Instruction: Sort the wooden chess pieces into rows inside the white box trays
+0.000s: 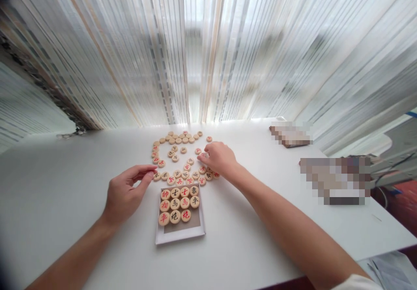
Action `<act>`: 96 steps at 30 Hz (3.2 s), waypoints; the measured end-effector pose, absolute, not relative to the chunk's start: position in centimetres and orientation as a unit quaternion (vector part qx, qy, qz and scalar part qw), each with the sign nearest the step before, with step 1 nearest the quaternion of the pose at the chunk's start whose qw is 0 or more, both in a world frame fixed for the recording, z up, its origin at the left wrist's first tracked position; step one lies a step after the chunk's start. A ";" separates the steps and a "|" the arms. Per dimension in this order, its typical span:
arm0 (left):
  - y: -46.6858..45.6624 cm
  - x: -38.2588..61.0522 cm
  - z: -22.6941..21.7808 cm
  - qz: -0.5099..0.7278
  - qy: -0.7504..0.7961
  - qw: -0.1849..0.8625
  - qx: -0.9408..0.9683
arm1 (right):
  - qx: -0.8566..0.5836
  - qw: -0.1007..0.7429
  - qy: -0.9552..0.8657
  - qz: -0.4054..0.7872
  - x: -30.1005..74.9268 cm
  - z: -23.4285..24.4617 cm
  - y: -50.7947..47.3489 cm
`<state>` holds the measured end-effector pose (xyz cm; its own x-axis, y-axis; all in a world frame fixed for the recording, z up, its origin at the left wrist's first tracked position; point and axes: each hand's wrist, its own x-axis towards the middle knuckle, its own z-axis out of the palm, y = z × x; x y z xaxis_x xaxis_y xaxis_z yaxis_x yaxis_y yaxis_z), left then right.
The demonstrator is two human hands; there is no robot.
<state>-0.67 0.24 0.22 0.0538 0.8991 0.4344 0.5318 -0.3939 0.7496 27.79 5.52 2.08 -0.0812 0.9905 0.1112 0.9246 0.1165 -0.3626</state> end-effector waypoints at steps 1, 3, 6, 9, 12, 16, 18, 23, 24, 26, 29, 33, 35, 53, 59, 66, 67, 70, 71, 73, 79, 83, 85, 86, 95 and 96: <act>0.2 -0.6 0.2 0.457 0.513 0.202 0.698 | -0.663 0.158 -0.725 0.100 27.4 1.8 5.8; 0.0 -0.5 0.1 0.453 0.512 0.205 0.701 | -0.668 0.155 -0.720 0.110 26.8 1.5 6.0; -0.5 -0.3 0.3 0.448 0.505 0.215 0.706 | -0.658 0.186 -0.719 0.130 26.5 2.1 5.2; -1.6 0.3 0.7 0.445 0.490 0.233 0.712 | -0.625 0.240 -0.723 0.171 26.6 3.3 3.2; -2.8 1.0 1.2 0.447 0.466 0.302 0.701 | -0.574 0.287 -0.727 0.244 26.4 4.0 0.2; -4.2 1.9 1.7 0.432 0.432 0.473 0.635 | -0.443 0.396 -0.676 0.436 25.3 3.1 -3.2; -4.6 2.1 1.8 0.416 0.420 0.538 0.601 | -0.385 0.437 -0.632 0.512 24.6 2.3 -4.2; -4.9 2.4 2.4 0.396 0.379 0.643 0.535 | -0.335 0.444 -0.562 0.612 23.5 1.9 -5.2; -4.9 2.5 2.6 0.394 0.377 0.652 0.526 | -0.336 0.443 -0.543 0.630 23.5 2.0 -5.3; -5.0 2.6 2.8 0.396 0.375 0.667 0.508 | -0.345 0.439 -0.499 0.663 23.5 2.4 -5.5; -5.1 2.7 3.1 0.392 0.365 0.683 0.496 | -0.359 0.424 -0.440 0.706 23.6 2.9 -5.9; -5.3 2.7 3.3 0.381 0.362 0.697 0.487 | -0.355 0.419 -0.422 0.721 23.7 3.2 -6.1; -5.3 2.6 3.3 0.379 0.364 0.699 0.485 | -0.353 0.424 -0.423 0.719 23.7 3.2 -6.1; -6.0 2.9 3.5 0.432 0.380 0.471 0.669 | -0.405 0.461 -0.499 0.612 23.2 3.7 -6.7; -6.3 2.9 3.3 0.429 0.393 0.438 0.685 | -0.408 0.468 -0.474 0.624 23.1 3.7 -6.9; -6.5 3.1 3.4 0.423 0.409 0.506 0.631 | -0.391 0.447 -0.418 0.687 23.5 3.2 -6.8; -6.5 3.1 3.4 0.427 0.412 0.524 0.611 | -0.388 0.445 -0.403 0.699 23.5 3.1 -6.7; -6.6 3.2 3.2 0.444 0.420 0.566 0.553 | -0.392 0.435 -0.360 0.726 23.6 2.9 -6.6; -6.6 3.2 3.2 0.447 0.420 0.575 0.541 | -0.396 0.431 -0.349 0.731 23.6 2.9 -6.6; -6.6 3.1 3.1 0.451 0.421 0.581 0.530 | -0.404 0.422 -0.335 0.740 23.6 2.8 -6.6; -6.6 3.1 3.1 0.448 0.415 0.590 0.528 | -0.414 0.417 -0.330 0.739 23.8 2.5 -6.8; -6.6 3.2 2.9 0.447 0.417 0.567 0.552 | -0.417 0.417 -0.332 0.737 23.8 2.5 -6.8; -6.6 3.1 2.7 0.446 0.419 0.541 0.577 | -0.406 0.419 -0.335 0.740 23.6 2.7 -6.7; -6.6 3.1 2.6 0.446 0.419 0.525 0.592 | -0.399 0.420 -0.337 0.742 23.6 2.8 -6.6; -6.6 2.9 2.7 0.470 0.356 0.377 0.714 | -0.410 0.390 -0.347 0.748 23.5 3.3 -6.5; -6.6 2.9 2.8 0.469 0.348 0.364 0.725 | -0.414 0.386 -0.342 0.750 23.5 3.3 -6.5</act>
